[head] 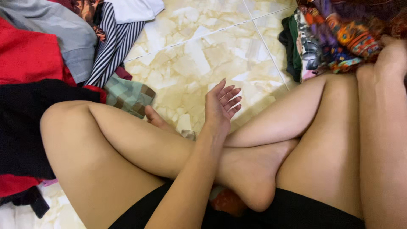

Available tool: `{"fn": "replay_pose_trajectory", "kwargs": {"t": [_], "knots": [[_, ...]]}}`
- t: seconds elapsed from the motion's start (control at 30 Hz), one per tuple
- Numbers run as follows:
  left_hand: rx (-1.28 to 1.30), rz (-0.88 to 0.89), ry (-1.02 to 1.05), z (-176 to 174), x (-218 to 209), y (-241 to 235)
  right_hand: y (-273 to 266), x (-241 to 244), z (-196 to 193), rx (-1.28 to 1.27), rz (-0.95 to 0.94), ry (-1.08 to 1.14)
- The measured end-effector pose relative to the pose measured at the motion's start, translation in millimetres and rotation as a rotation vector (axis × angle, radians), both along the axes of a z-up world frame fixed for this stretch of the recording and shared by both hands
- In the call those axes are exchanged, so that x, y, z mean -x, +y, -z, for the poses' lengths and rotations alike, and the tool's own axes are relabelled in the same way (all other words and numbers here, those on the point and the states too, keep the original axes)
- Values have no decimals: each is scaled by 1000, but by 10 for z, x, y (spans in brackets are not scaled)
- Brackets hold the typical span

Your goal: The person sits cross-legged on a tiled floor and folds several pieces of clothing by hand. They fold a pink patterned cloth, a floral garment, a colorful patterned cloth, and a black shirt with an embroidered flower, stacking them neatly.

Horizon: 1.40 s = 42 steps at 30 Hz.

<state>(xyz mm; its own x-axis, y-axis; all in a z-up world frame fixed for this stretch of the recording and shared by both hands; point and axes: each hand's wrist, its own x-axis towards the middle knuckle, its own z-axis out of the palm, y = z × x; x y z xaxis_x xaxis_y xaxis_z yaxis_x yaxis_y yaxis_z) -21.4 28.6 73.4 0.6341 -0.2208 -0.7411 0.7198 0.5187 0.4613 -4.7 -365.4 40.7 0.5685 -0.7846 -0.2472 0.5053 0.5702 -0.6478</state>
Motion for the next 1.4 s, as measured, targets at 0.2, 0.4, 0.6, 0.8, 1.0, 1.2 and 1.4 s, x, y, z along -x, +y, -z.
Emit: {"fn": "replay_pose_trajectory", "kwargs": {"t": [0.2, 0.4, 0.6, 0.8, 1.0, 1.2, 1.4], "knots": [[-32, 15, 2, -66, 7, -5, 290, 548, -103, 1570, 309, 988], [-23, 42, 8, 184, -59, -52, 1139, 208, -576, 1657, -278, 1658], [-43, 34, 22, 263, -100, -26, 1549, 121, 154, 1865, -66, 1789], [-69, 89, 44, 452, -96, -25, 1919, 373, 126, 2207, -32, 1787], [-83, 21, 31, 761, -85, 126, 2249, 322, -266, 1898, -588, 1340], [-175, 28, 18, 622, -9, 119, 2226, 333, -233, 1873, -624, 1272], [-237, 117, 21, 484, 61, 102, 2268, 375, -304, 1870, -657, 1287]]}}
